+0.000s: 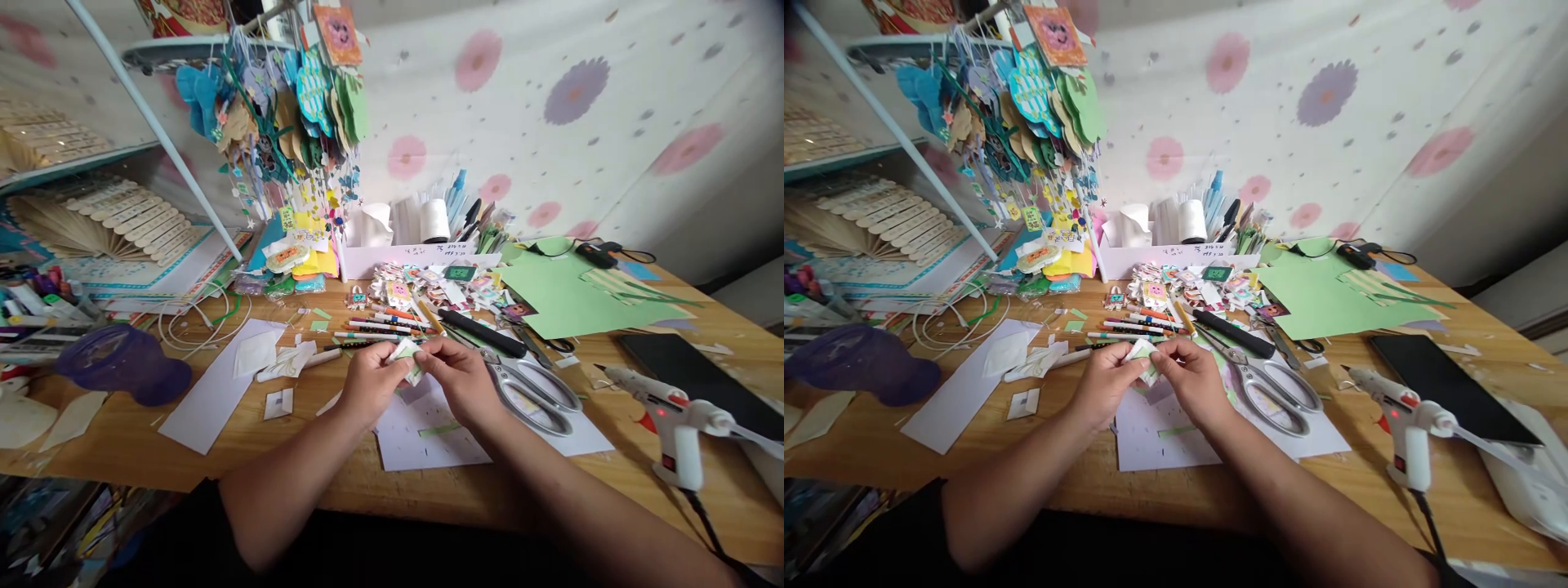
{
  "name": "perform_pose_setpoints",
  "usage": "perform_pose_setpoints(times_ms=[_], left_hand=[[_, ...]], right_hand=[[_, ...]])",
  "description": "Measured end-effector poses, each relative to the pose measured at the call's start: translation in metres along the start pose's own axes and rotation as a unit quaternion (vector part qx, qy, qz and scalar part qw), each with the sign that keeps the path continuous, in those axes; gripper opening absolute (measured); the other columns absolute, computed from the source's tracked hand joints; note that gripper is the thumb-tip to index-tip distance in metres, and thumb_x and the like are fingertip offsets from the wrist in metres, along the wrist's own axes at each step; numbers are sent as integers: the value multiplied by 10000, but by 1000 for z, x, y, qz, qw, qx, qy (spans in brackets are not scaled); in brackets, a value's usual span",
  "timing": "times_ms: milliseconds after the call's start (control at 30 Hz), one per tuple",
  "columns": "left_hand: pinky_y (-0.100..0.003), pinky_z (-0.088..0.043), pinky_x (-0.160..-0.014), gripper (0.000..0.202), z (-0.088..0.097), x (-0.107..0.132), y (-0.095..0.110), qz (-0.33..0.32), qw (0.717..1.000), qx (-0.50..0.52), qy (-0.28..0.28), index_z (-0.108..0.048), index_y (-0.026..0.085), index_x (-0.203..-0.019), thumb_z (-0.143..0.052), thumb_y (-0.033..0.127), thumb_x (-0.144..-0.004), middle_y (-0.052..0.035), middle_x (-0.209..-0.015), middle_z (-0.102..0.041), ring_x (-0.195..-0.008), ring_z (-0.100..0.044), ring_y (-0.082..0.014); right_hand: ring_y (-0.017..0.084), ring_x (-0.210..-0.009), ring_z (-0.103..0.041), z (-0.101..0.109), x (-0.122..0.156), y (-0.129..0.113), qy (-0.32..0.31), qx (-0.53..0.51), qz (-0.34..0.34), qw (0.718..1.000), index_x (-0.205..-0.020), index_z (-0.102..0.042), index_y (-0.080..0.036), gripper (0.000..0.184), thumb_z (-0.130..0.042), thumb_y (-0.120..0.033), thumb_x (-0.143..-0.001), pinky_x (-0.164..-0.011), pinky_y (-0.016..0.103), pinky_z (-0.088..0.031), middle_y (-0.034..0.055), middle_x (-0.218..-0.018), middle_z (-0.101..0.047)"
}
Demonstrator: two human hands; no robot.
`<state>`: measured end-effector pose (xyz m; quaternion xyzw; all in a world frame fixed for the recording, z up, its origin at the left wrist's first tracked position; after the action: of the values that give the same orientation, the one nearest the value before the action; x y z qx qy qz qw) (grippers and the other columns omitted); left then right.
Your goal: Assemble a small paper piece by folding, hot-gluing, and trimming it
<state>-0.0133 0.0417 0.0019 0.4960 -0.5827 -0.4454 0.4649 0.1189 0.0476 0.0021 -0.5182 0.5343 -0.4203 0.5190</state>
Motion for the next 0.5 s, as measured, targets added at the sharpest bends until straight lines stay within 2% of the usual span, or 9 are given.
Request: perform_pose_setpoints(times_ms=[100, 167, 200, 267, 333, 367, 400, 467, 500], left_hand=[[-238, -484, -541, 151, 1, 1, -2, -1, 1000, -22, -16, -651, 143, -678, -686, 289, -667, 12, -621, -611, -563, -545, -120], [-238, -484, -539, 151, 3, 1, -2, 4, 1000, -22, -18, -653, 141, -676, -685, 288, -669, 3, -633, -632, -573, -561, -128], [-238, -487, -544, 153, 3, 2, -2, 6, 1000, -18, -20, -659, 141, -685, -687, 291, -670, -3, -651, -647, -585, -572, -133], [-231, -493, -554, 165, 5, 2, -1, 6, 1000, -5, -21, -671, 140, -712, -703, 296, -669, -13, -698, -673, -608, -587, -134], [-230, -508, -577, 191, 6, 2, 0, 7, 1000, -1, -24, -685, 143, -757, -720, 309, -670, -12, -725, -678, -650, -602, -140], [-229, -511, -579, 199, 7, 2, 1, 9, 1000, 1, -25, -680, 141, -744, -725, 321, -671, -9, -707, -668, -654, -602, -141], [-230, -516, -586, 206, 7, 2, 1, 10, 1000, 6, -29, -677, 141, -739, -729, 328, -671, -7, -706, -664, -661, -603, -141], [-231, -521, -599, 217, 6, 2, 1, 15, 999, 13, -34, -674, 140, -739, -735, 337, -671, -10, -723, -664, -682, -605, -142], [-231, -522, -604, 221, 6, 3, 0, 16, 999, 14, -35, -676, 140, -748, -736, 338, -670, -11, -730, -664, -690, -605, -142]], right_hand=[[171, -679, -579, 11, 7, -14, 16, 40, 9, 999, -731, -695, -204, 163, -712, -365, -750, -654, 309, -456, 19, -718, -667], [202, -801, -604, 34, 25, -25, 44, 90, 29, 995, -880, -707, -224, 166, -684, -355, -781, -713, 331, -463, 49, -894, -695], [213, -855, -607, 49, 38, -32, 68, 149, 61, 985, -952, -695, -238, 189, -665, -345, -799, -736, 341, -465, 59, -968, -686], [221, -861, -608, 86, 75, -41, 142, 279, 150, 938, -943, -685, -241, 146, -634, -303, -821, -757, 357, -453, 67, -931, -673], [213, -778, -601, 126, 116, -41, 232, 376, 204, 873, -867, -669, -231, 94, -665, -277, -784, -733, 364, -443, 59, -840, -655], [218, -753, -597, 145, 135, -38, 282, 398, 196, 851, -829, -650, -223, 100, -675, -299, -768, -711, 368, -443, 59, -809, -640], [219, -727, -587, 165, 150, -33, 340, 413, 159, 830, -804, -625, -217, 140, -670, -343, -762, -698, 374, -441, 55, -778, -622], [227, -667, -572, 199, 170, -26, 461, 431, 47, 774, -792, -584, -204, 292, -677, -466, -703, -639, 380, -437, 46, -718, -593], [240, -678, -585, 212, 172, -23, 479, 439, -17, 760, -822, -586, -191, 372, -696, -502, -649, -623, 380, -438, 59, -751, -607]])
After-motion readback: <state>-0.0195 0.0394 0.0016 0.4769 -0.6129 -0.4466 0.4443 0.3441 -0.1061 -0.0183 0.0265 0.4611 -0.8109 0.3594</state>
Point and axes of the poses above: each hand's wrist, its own x-axis away from the middle knuckle, its own z-axis out of the back of the hand, y = z × x, the point moved 4 cm from there along -x, towards the middle knuckle
